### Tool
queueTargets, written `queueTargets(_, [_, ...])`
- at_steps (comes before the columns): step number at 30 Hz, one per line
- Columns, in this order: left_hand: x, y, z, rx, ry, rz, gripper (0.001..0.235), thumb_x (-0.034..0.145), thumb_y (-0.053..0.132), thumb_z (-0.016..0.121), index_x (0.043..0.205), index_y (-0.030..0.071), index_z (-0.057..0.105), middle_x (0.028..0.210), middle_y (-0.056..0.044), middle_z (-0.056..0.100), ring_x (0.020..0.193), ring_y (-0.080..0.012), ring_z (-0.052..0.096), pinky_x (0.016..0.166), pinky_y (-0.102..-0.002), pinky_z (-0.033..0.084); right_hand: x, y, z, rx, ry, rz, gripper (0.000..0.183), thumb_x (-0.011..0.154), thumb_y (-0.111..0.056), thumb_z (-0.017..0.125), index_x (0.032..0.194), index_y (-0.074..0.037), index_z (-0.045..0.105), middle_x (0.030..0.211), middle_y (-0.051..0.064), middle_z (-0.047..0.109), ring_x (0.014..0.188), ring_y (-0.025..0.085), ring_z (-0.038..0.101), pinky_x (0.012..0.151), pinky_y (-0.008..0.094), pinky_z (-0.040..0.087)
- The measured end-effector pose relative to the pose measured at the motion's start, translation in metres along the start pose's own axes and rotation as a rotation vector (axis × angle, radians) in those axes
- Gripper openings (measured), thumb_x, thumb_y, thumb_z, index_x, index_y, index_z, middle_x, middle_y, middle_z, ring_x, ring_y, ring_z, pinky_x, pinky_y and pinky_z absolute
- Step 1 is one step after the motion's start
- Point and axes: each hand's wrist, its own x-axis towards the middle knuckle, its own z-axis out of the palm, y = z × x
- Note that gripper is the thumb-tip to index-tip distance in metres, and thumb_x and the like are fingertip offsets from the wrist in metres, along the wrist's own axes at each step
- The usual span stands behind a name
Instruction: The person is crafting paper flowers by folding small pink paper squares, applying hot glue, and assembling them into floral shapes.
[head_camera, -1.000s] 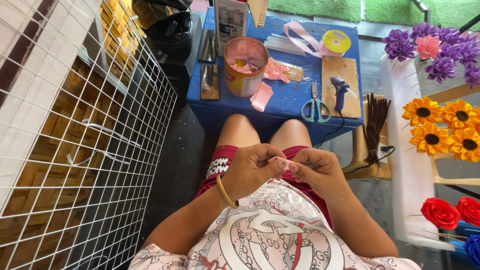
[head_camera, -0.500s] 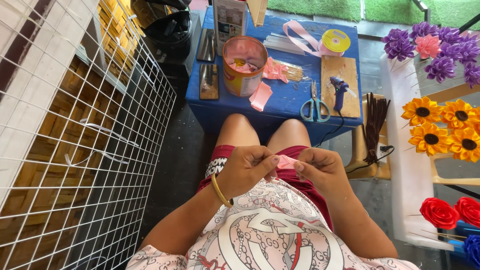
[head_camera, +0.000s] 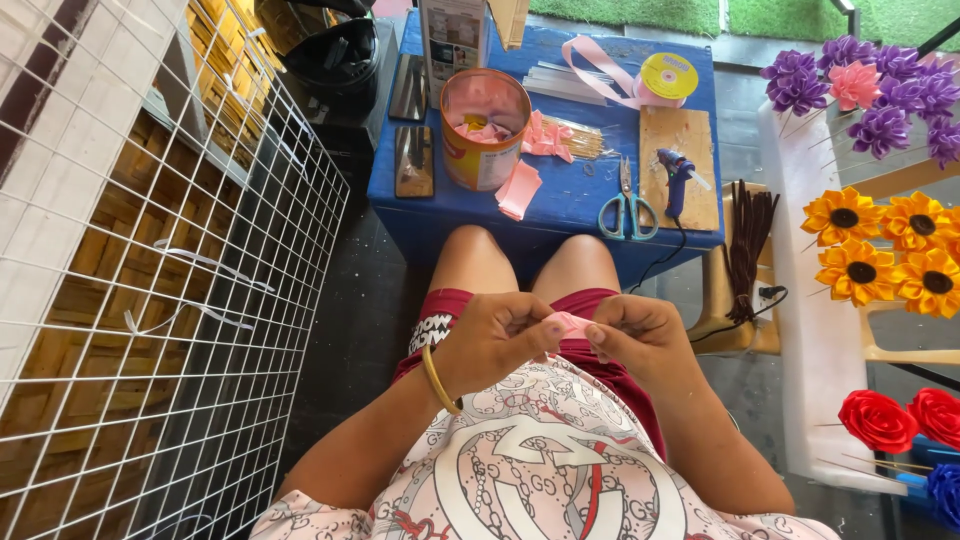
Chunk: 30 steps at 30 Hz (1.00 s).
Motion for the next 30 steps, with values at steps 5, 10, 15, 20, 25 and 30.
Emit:
queueTargets(5, [0.0,0.005,0.004,-0.005,-0.074,-0.03,0.034,0.099,0.033,0.069,0.102,0.0,0.074,0.076,-0.017,0.071,0.068,-0.0185,0.069,0.069,-0.031,0.056,0.002,-0.001,0.005,-0.043,-0.073,-0.044,0.019,0.082,0.007,0.074,0.064,0.004,0.067,0.048,0.006,0.054,0.045,0.009,0.048,0.045,0.021,0.043])
queueTargets(10, [0.002,-0.003,0.007,-0.001,-0.051,-0.027,0.02,0.1,0.017,0.066,0.097,0.001,0.075,0.075,-0.015,0.074,0.066,-0.0173,0.073,0.067,-0.027,0.057,0.004,-0.004,0.008,-0.102,-0.095,-0.062,0.02,0.083,0.006,0.074,0.064,0.001,0.068,0.048,0.005,0.054,0.045,0.008,0.047,0.045,0.021,0.041])
queueTargets(15, [0.004,-0.011,0.008,-0.027,-0.031,-0.035,0.016,0.1,0.013,0.065,0.095,0.001,0.076,0.075,-0.013,0.075,0.067,-0.0159,0.074,0.067,-0.026,0.059,0.007,-0.005,0.008,-0.169,-0.088,-0.085,0.02,0.082,0.002,0.078,0.064,0.0,0.069,0.047,0.004,0.055,0.044,0.007,0.047,0.045,0.02,0.043])
queueTargets(20, [0.005,-0.008,0.01,-0.093,0.102,-0.055,0.015,0.098,0.012,0.067,0.094,-0.001,0.075,0.071,-0.013,0.075,0.065,-0.014,0.075,0.064,-0.026,0.062,0.002,0.018,-0.006,-0.119,-0.032,-0.039,0.046,0.102,-0.034,0.059,0.089,0.006,0.077,0.066,0.011,0.071,0.065,0.013,0.068,0.06,0.028,0.057])
queueTargets(25, [0.007,-0.018,0.01,-0.117,0.132,-0.056,0.016,0.099,0.012,0.067,0.091,0.0,0.074,0.07,-0.013,0.073,0.063,-0.0157,0.074,0.064,-0.027,0.062,0.0,0.014,-0.009,-0.123,-0.035,-0.063,0.035,0.095,-0.025,0.068,0.096,0.009,0.075,0.072,0.014,0.072,0.069,0.016,0.07,0.064,0.031,0.059])
queueTargets(30, [0.004,-0.02,0.013,-0.138,0.146,-0.087,0.015,0.097,0.013,0.069,0.096,-0.001,0.073,0.073,-0.013,0.074,0.067,-0.0134,0.074,0.066,-0.027,0.063,0.003,-0.006,0.003,-0.291,-0.038,-0.007,0.004,0.085,-0.003,0.078,0.082,0.001,0.078,0.061,0.003,0.068,0.061,0.008,0.062,0.065,0.024,0.054])
